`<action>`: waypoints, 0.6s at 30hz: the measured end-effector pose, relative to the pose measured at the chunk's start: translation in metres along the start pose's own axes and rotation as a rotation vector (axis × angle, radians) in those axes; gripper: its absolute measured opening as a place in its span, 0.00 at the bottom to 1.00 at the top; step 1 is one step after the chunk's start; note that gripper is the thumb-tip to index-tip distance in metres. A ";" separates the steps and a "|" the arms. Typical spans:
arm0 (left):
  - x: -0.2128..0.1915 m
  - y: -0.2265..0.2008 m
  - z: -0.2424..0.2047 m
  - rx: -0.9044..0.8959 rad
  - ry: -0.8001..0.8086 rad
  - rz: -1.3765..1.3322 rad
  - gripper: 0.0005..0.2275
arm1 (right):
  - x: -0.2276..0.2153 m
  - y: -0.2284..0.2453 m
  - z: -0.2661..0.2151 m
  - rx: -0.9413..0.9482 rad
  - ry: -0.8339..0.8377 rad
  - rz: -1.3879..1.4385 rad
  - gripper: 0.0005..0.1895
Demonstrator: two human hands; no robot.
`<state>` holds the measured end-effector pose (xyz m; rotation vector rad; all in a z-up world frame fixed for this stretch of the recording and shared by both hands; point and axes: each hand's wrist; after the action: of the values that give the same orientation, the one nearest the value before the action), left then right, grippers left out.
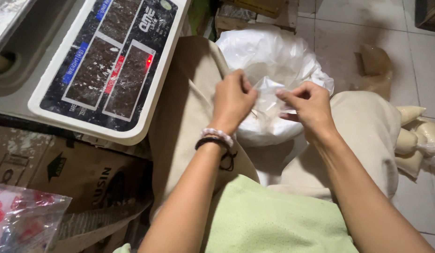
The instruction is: The person places dough pieces into small plastic bags, seals them, and weighs the packaged dough on a digital scale. The person handles multiple dough pieces and plastic bags, arranging them on the scale and nearby surfaces.
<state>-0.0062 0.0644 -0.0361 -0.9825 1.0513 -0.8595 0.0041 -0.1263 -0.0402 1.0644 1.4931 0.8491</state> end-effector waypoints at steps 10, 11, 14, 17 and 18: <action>0.043 0.025 0.005 -0.181 -0.152 -0.252 0.05 | 0.011 -0.012 0.000 -0.341 -0.173 -0.338 0.09; 0.043 0.030 0.014 -0.295 -0.141 -0.438 0.07 | 0.013 -0.013 -0.001 -0.310 -0.149 -0.307 0.06; 0.050 0.043 0.034 -0.495 -0.139 -0.863 0.09 | 0.017 -0.019 0.001 -0.195 -0.074 -0.224 0.05; 0.059 0.056 0.033 -0.570 -0.123 -1.048 0.08 | 0.017 -0.027 0.006 -0.072 -0.052 0.018 0.07; 0.061 0.059 0.030 -0.586 -0.114 -1.082 0.08 | 0.017 -0.032 0.008 -0.030 -0.051 0.124 0.07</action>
<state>0.0450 0.0350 -0.1041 -2.1592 0.6184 -1.3521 0.0054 -0.1216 -0.0765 1.1572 1.3795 0.9212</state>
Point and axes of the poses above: each hand's wrist, its own z-axis towards the middle knuckle, its own x-axis out of the palm, y = z × x, and after that the axes turned 11 degrees about -z, right-handed
